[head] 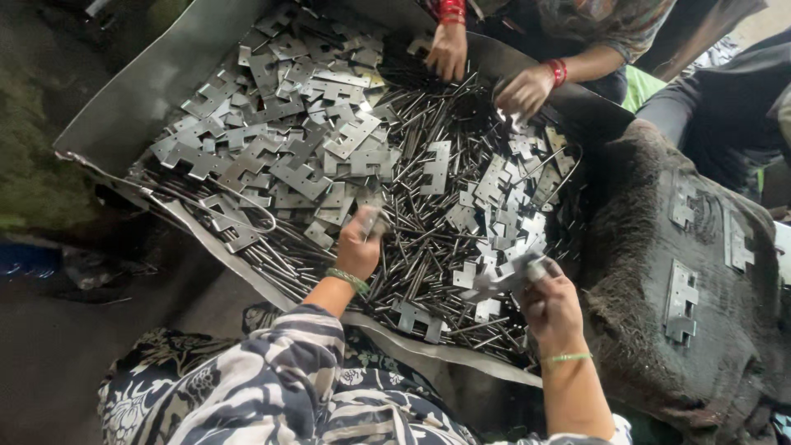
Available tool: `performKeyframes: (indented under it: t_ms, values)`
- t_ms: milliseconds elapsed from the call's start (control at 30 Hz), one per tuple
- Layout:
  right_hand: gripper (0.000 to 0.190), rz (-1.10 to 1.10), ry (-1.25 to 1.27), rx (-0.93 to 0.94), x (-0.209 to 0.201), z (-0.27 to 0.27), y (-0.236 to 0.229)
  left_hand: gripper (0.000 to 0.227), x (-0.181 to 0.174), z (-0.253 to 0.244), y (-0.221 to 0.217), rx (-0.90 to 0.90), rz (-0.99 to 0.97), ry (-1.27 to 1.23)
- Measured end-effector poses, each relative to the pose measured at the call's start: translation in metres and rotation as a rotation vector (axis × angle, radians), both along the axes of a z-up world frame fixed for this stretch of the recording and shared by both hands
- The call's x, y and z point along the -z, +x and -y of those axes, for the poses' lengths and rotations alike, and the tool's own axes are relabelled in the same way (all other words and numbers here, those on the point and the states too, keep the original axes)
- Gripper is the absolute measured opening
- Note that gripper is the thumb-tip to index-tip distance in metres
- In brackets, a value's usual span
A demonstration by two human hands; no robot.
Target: The person sorts metal parts from a large bin, picking up individual pieces and placing them onto a nearby surface. The task involves repetitive handling of small metallic components in a workshop setting.
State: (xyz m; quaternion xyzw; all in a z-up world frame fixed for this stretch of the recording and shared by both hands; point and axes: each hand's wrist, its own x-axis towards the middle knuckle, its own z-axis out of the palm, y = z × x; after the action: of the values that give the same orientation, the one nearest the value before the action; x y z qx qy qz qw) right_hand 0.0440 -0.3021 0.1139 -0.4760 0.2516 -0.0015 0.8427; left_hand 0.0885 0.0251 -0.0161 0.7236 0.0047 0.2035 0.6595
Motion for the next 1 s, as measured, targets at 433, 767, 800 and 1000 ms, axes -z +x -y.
performKeyframes:
  t_ms: [433, 767, 800, 1000]
  values:
    - [0.072, 0.286, -1.016, -0.869, 0.022, -0.101, -0.03, 0.038, -0.018, 0.057, -0.087, 0.42, -0.605, -1.463]
    - [0.062, -0.087, -0.233, -0.47, -0.005, -0.035, -0.007, 0.031, -0.04, -0.005, -0.05, 0.267, -0.108, 0.741]
    - [0.059, -0.052, -0.331, -0.386, -0.01, -0.008, -0.004, 0.027, -0.037, -0.028, -0.042, 0.094, -0.168, 1.152]
    - [0.048, 0.353, -2.142, 0.212, -0.019, 0.164, 0.009, 0.013, -0.012, -0.106, -0.021, 0.021, -0.106, 1.52]
